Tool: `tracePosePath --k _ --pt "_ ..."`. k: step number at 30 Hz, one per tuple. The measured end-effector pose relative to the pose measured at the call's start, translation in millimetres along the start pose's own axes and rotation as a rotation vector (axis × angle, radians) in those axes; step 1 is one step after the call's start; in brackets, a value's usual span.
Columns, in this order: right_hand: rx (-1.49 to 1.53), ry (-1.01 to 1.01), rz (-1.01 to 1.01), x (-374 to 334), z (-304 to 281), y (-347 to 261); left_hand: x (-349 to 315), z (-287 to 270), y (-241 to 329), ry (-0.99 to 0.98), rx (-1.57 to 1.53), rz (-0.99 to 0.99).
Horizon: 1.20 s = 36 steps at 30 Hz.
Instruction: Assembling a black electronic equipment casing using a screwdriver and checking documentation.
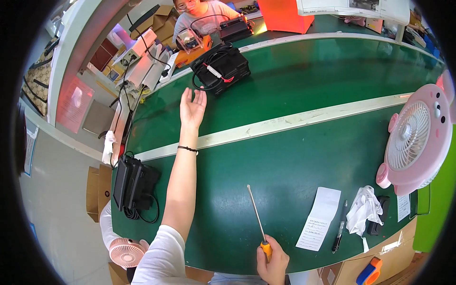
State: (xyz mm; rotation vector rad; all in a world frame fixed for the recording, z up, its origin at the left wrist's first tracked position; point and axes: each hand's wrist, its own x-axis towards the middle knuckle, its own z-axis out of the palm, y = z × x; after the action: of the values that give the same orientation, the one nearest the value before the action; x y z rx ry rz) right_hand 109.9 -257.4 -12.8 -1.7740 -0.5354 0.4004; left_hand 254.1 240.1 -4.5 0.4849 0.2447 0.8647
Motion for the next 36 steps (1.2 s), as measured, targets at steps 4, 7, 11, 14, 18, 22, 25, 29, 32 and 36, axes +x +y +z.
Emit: tracePosePath --k 4,7,11,14,18,22,25,29,32,36 --pt "-0.053 0.009 -0.069 1.1 3.3 6.8 -12.0 16.1 -3.3 0.146 0.056 -0.141" --pt "-0.022 0.028 0.011 -1.2 5.0 4.0 -29.7 26.6 -15.6 0.129 0.483 -0.022" --pt "-0.069 0.063 -0.118 -2.7 5.1 5.3 -85.4 35.0 -19.7 0.215 0.462 -0.086" --pt "-0.098 0.083 -0.178 -4.3 8.1 13.9 -121.3 37.2 1.0 0.212 0.489 -0.138" --pt "-0.046 0.099 -0.203 -1.7 11.6 30.9 -182.1 45.4 18.2 0.155 0.57 -0.144" --pt "0.128 0.119 -0.127 -1.5 13.3 21.8 -249.2 26.7 29.5 0.08 0.628 -0.111" --pt "0.255 0.175 -0.093 -0.8 14.3 23.7 -309.8 11.7 35.6 0.032 0.735 -0.067" --pt "0.393 0.191 -0.103 -1.2 5.9 29.9 -381.2 -3.9 55.2 -0.089 0.946 -0.042" --pt "0.494 0.166 -0.102 -3.9 0.5 31.5 -428.6 -20.3 71.4 -0.172 1.053 -0.078" --pt "0.649 0.074 -0.093 -16.8 0.4 22.0 -472.1 -33.5 82.0 -0.265 1.26 0.007"
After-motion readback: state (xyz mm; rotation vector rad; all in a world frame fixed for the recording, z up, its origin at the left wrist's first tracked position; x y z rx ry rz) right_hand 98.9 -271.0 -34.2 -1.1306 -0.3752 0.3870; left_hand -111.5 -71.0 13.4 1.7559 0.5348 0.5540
